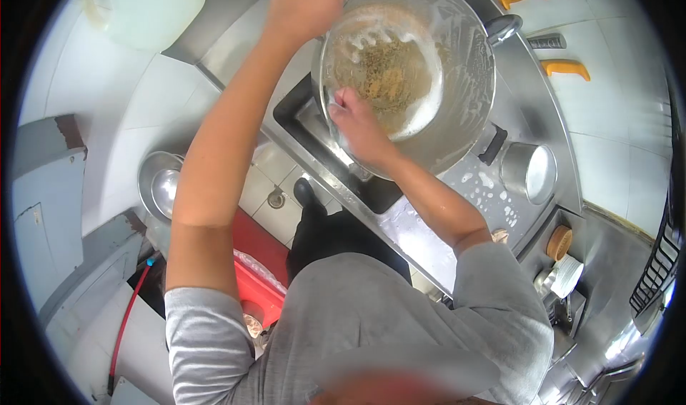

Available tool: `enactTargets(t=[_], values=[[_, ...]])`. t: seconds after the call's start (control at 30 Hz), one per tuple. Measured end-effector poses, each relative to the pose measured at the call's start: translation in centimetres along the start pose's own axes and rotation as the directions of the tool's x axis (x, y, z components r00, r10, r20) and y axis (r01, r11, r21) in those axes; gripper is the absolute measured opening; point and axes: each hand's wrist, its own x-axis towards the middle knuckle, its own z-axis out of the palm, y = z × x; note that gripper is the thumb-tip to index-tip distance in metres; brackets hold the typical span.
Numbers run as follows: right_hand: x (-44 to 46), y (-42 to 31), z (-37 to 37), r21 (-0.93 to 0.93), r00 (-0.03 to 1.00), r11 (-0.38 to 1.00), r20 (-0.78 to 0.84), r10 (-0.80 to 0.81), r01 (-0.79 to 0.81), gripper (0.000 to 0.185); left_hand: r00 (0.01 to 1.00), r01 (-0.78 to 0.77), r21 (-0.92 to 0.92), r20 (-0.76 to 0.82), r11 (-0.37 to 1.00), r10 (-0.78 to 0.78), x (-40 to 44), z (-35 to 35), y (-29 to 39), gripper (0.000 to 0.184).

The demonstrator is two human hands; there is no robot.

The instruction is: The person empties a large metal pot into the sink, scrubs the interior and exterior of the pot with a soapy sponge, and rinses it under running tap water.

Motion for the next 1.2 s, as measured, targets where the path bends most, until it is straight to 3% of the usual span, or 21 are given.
enactTargets(t=[0.07, 0.13, 0.23, 0.27, 0.37, 0.4, 0.47, 0.57, 0.6, 0.63, 0.67, 0.77, 0.83, 0.87, 0.97, 1.03, 1.07, 1.1, 1.13, 1.2], values=[[0.0, -1.7, 0.0, -0.028, 0.998, 0.999, -0.056, 0.022, -0.024, 0.024, 0.999, -0.005, -0.039, -0.036, 0.999, 0.004, -0.1, 1.0, -0.4, 0.032], [5.9, -4.4, 0.1, 0.148, 0.937, 0.984, -0.321, 0.138, -0.094, 0.02, 0.999, -0.006, -0.054, -0.054, 0.999, 0.003, 0.2, 1.1, -0.4, 0.032], [5.5, -5.1, 0.6, 0.1, 0.934, 0.995, -0.358, 0.013, 0.025, 0.023, 1.0, 0.006, -0.039, -0.019, 0.999, -0.006, -0.4, 0.9, -0.7, 0.032], [1.9, -4.6, 0.7, -0.139, 0.972, 0.986, -0.206, -0.114, 0.086, 0.03, 1.0, -0.017, -0.04, -0.025, 0.999, 0.016, -0.2, 0.9, -0.8, 0.032], [-3.1, -4.1, 0.5, -0.228, 0.957, 0.934, -0.03, -0.289, 0.275, 0.03, 0.999, 0.012, -0.059, -0.03, 0.998, -0.014, 0.1, 0.4, -0.8, 0.032], [-1.3, -3.7, 1.0, -0.163, 0.966, 0.96, -0.085, -0.243, 0.227, 0.032, 1.0, 0.026, -0.068, -0.016, 0.997, -0.027, -0.3, 0.4, -0.4, 0.032], [5.3, -4.4, 1.0, -0.22, 0.925, 0.967, -0.324, -0.196, 0.128, 0.033, 0.999, 0.005, -0.047, -0.033, 0.999, -0.007, 0.7, 1.1, -1.1, 0.033], [4.8, -5.2, 0.1, -0.052, 0.962, 0.996, -0.259, -0.084, 0.073, 0.033, 1.0, 0.026, 0.016, 0.003, 1.0, -0.026, 0.3, 1.6, -1.2, 0.035], [1.3, -4.3, -0.1, -0.145, 0.979, 0.976, -0.103, -0.177, 0.162, 0.032, 0.999, 0.036, 0.037, 0.006, 0.999, -0.037, 0.7, 1.3, -0.9, 0.036], [-2.5, -4.0, -1.3, -0.208, 0.98, 0.96, 0.099, -0.171, 0.189, 0.03, 0.999, 0.037, 0.023, 0.017, 0.999, -0.037, 0.6, 1.2, -0.8, 0.037], [-5.7, -3.4, -3.2, -0.257, 0.943, 0.939, 0.298, -0.15, 0.23, 0.028, 0.999, 0.037, 0.014, 0.025, 0.999, -0.038, 0.5, 1.1, -0.8, 0.038], [-12.1, 2.8, -12.2, -0.207, 0.782, 0.941, 0.618, -0.085, 0.266, 0.026, 0.999, 0.042, 0.008, 0.029, 0.999, -0.043, 0.4, 0.8, -0.8, 0.039], [-12.0, 5.7, -19.3, -0.462, 0.713, 0.843, 0.687, 0.142, 0.276, 0.028, 0.999, 0.038, 0.015, 0.028, 0.999, -0.039, 0.5, 0.7, -0.6, 0.04], [-11.6, 5.6, -21.2, -0.65, 0.694, 0.713, 0.641, 0.327, 0.264, 0.029, 0.999, 0.037, 0.023, 0.033, 0.999, -0.038, 0.7, 0.8, -0.7, 0.04], [-12.5, 4.6, -16.1, -0.385, 0.703, 0.913, 0.687, 0.187, 0.134, 0.028, 0.998, 0.055, 0.012, 0.04, 0.998, -0.055, 0.3, 0.4, 0.1, 0.04], [-11.3, 0.3, -8.9, -0.164, 0.88, 0.981, 0.474, -0.016, 0.106, 0.033, 0.998, 0.065, 0.001, 0.022, 0.998, -0.065, 0.1, -0.2, 0.0, 0.04], [-9.8, -1.1, -5.9, -0.17, 0.936, 0.979, 0.349, -0.05, 0.115, 0.035, 0.998, 0.059, -0.01, 0.019, 0.998, -0.059, 0.0, -0.1, 0.0, 0.04], [-8.2, -2.5, -3.0, -0.093, 0.992, 0.994, 0.115, -0.053, 0.064, 0.032, 0.999, 0.052, -0.021, 0.013, 0.998, -0.052, 0.0, 0.1, -0.2, 0.04], [-5.5, -3.7, -0.9, 0.033, 0.998, 0.997, -0.02, 0.065, -0.065, 0.03, 1.0, 0.028, -0.011, 0.002, 1.0, -0.028, 0.2, 0.6, -0.7, 0.04], [0.9, -4.9, 1.6, 0.206, 0.938, 0.976, -0.318, 0.136, -0.072, 0.03, 0.998, -0.017, -0.035, 0.055, 0.999, 0.019, 0.8, 1.4, -2.1, 0.046]])
